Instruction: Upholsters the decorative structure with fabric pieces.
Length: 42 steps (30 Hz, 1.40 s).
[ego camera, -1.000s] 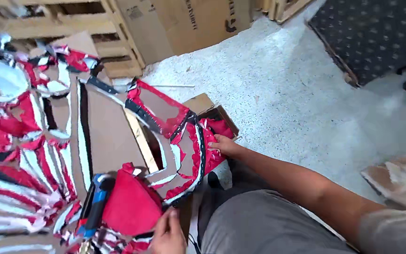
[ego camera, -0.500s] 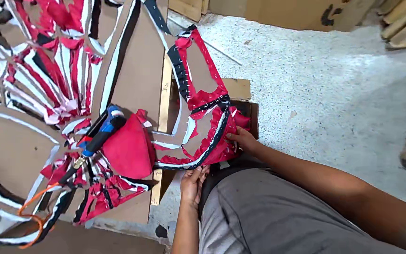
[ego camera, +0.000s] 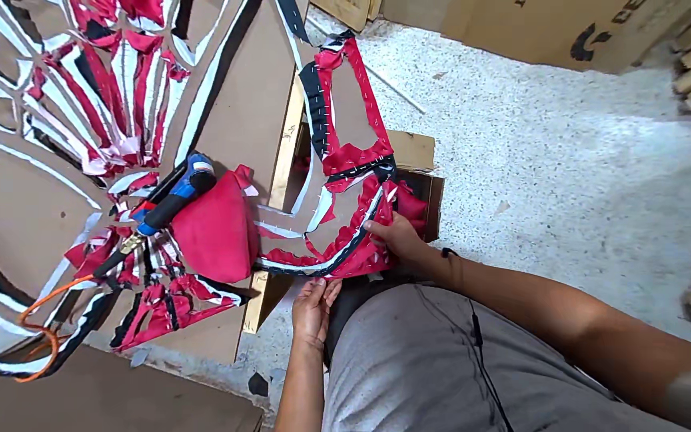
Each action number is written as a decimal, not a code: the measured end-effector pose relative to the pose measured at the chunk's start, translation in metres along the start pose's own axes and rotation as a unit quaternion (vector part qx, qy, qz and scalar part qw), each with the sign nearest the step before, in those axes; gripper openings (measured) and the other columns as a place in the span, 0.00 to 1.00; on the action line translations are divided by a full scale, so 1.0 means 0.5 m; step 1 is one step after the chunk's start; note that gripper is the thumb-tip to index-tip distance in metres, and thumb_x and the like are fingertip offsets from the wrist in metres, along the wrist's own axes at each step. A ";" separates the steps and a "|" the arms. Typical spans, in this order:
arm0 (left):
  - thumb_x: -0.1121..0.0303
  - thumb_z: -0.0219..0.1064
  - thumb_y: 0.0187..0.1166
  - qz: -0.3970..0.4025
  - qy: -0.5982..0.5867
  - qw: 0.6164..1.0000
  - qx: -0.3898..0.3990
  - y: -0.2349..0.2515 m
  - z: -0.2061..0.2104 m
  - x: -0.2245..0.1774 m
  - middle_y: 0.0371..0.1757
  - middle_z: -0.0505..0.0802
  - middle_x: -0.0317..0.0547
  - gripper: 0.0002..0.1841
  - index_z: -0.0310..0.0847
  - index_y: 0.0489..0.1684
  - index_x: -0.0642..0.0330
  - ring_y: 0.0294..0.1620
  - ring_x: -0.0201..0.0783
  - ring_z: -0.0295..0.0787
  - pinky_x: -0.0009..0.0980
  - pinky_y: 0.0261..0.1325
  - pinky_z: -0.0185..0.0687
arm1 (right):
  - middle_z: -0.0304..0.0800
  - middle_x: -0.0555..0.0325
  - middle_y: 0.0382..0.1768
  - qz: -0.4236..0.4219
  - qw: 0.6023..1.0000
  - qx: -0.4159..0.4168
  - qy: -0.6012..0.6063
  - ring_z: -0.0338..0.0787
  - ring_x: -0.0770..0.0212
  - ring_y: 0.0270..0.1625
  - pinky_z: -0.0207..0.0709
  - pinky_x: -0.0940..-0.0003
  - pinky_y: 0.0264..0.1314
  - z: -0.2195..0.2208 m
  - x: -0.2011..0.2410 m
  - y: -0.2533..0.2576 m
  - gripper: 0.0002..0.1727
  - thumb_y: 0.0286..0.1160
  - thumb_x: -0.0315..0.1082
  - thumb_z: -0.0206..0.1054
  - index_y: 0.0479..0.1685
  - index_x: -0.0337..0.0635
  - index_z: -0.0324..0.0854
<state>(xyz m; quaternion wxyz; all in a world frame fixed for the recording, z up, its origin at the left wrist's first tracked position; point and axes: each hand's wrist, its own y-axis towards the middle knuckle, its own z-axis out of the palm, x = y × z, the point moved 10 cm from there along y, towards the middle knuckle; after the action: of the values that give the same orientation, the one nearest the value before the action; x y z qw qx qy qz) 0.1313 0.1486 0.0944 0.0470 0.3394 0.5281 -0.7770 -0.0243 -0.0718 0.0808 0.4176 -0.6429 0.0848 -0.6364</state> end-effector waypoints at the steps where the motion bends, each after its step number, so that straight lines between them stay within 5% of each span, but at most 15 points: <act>1: 0.77 0.51 0.91 0.004 0.007 1.000 -0.008 0.000 -0.005 -0.003 0.50 0.94 0.65 0.11 0.75 0.60 0.76 0.49 0.52 0.97 0.45 0.60 0.92 | 0.94 0.49 0.44 0.002 1.000 0.007 0.015 0.95 0.58 0.45 0.90 0.56 0.52 0.006 -0.005 -0.003 0.26 0.70 0.41 0.80 0.63 0.37 0.80; 26: 0.76 0.57 0.89 0.059 0.076 0.988 -0.124 -0.014 -0.117 -0.083 0.42 0.95 0.56 0.11 0.77 0.60 0.74 0.37 0.43 0.97 0.37 0.46 0.96 | 0.94 0.49 0.51 0.092 0.980 0.140 0.110 0.94 0.58 0.55 0.88 0.56 0.64 0.124 -0.103 -0.062 0.23 0.72 0.35 0.79 0.62 0.34 0.81; 33: 0.80 0.56 0.87 0.004 0.169 0.984 0.056 -0.026 -0.018 -0.069 0.53 0.95 0.63 0.14 0.77 0.65 0.78 0.51 0.50 0.97 0.40 0.59 0.94 | 0.93 0.47 0.50 0.014 0.995 0.060 0.083 0.94 0.58 0.52 0.88 0.57 0.61 0.029 -0.017 -0.029 0.23 0.76 0.35 0.75 0.65 0.33 0.79; 37: 0.78 0.57 0.89 -0.042 0.193 0.979 0.047 -0.003 0.027 -0.037 0.47 0.97 0.63 0.08 0.77 0.51 0.78 0.46 0.49 0.99 0.38 0.53 0.95 | 0.92 0.46 0.52 -0.014 0.999 0.031 0.013 0.93 0.57 0.53 0.87 0.56 0.62 -0.038 0.041 0.018 0.26 0.76 0.37 0.74 0.69 0.34 0.76; 42: 0.76 0.56 0.90 -0.063 0.195 0.977 0.056 0.004 0.033 -0.023 0.49 0.96 0.63 0.10 0.78 0.55 0.78 0.46 0.50 0.99 0.39 0.53 0.95 | 0.92 0.47 0.55 -0.024 0.997 0.065 0.025 0.92 0.59 0.55 0.86 0.57 0.64 -0.047 0.052 0.049 0.28 0.75 0.38 0.76 0.71 0.35 0.76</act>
<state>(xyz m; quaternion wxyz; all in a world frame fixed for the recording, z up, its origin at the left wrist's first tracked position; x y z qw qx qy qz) 0.1332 0.1302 0.1028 -0.1251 0.4521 0.5029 -0.7260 -0.0305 -0.1140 0.0808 0.4412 -0.5999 0.0380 -0.6664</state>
